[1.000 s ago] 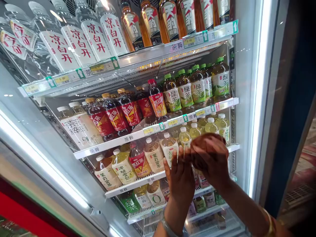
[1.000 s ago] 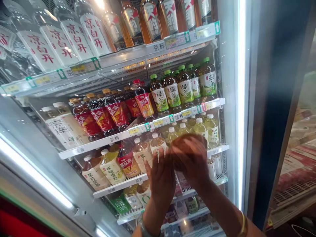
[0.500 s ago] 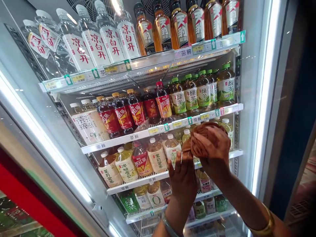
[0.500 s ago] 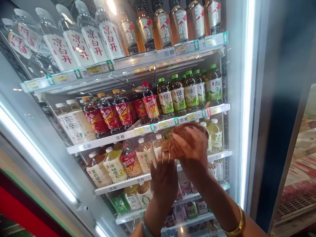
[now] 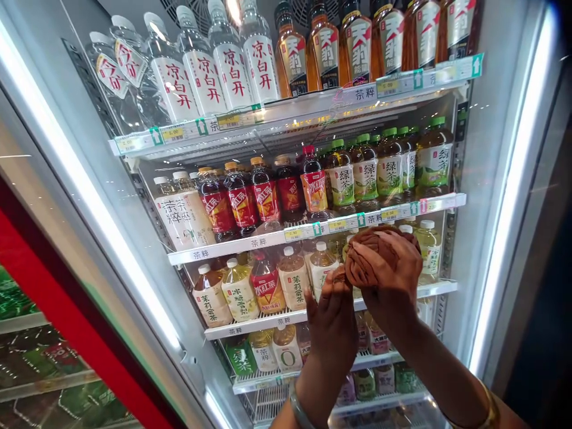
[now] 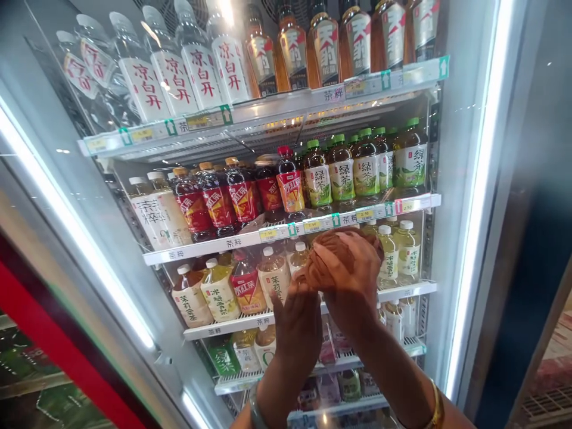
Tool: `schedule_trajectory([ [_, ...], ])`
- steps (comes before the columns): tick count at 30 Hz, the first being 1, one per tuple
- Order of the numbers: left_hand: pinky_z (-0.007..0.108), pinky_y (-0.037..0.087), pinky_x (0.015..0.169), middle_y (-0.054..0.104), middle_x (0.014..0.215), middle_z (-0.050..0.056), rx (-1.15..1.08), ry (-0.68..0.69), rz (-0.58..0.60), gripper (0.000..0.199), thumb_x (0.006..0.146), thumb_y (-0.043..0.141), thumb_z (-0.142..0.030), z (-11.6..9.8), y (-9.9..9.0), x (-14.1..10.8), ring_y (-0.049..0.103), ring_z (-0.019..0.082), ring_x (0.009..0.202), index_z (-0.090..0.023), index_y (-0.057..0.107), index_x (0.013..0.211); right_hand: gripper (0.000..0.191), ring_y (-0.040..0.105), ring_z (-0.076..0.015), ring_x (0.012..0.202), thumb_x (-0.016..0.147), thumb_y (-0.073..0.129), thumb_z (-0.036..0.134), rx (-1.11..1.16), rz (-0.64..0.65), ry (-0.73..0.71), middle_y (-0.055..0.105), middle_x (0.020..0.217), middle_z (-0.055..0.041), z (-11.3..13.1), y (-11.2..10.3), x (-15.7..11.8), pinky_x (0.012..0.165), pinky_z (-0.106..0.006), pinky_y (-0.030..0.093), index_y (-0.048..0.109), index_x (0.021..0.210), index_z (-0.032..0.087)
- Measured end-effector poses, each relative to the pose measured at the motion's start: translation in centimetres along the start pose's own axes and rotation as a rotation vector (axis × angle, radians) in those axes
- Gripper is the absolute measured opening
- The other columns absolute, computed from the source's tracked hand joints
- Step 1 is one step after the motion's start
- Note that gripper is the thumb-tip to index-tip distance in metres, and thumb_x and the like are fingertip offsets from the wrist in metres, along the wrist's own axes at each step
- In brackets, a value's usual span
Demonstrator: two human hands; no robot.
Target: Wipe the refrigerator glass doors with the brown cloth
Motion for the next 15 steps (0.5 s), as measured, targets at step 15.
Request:
schedule_trajectory([
  [15, 0.049, -0.003, 0.137, 0.070, 0.142, 0.009, -0.046, -0.035, -0.076, 0.057, 0.097, 0.048, -0.007, 2.3, -1.1, -2.4, 0.032, 0.015, 0.160, -0.015, 0.052, 0.153, 0.038, 0.047, -0.0358, 0.144, 0.092, 0.069, 0.031, 0.037, 0.104, -0.051, 0.051, 0.147, -0.0100, 2.5, 0.6, -1.9, 0.120, -0.063, 0.037, 0.067, 0.130, 0.032],
])
Point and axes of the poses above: each hand's wrist, its own x-axis towards the middle knuckle, its own y-axis out of the palm, z = x × y, the point moved 1 cm from there along x, towards the middle knuckle
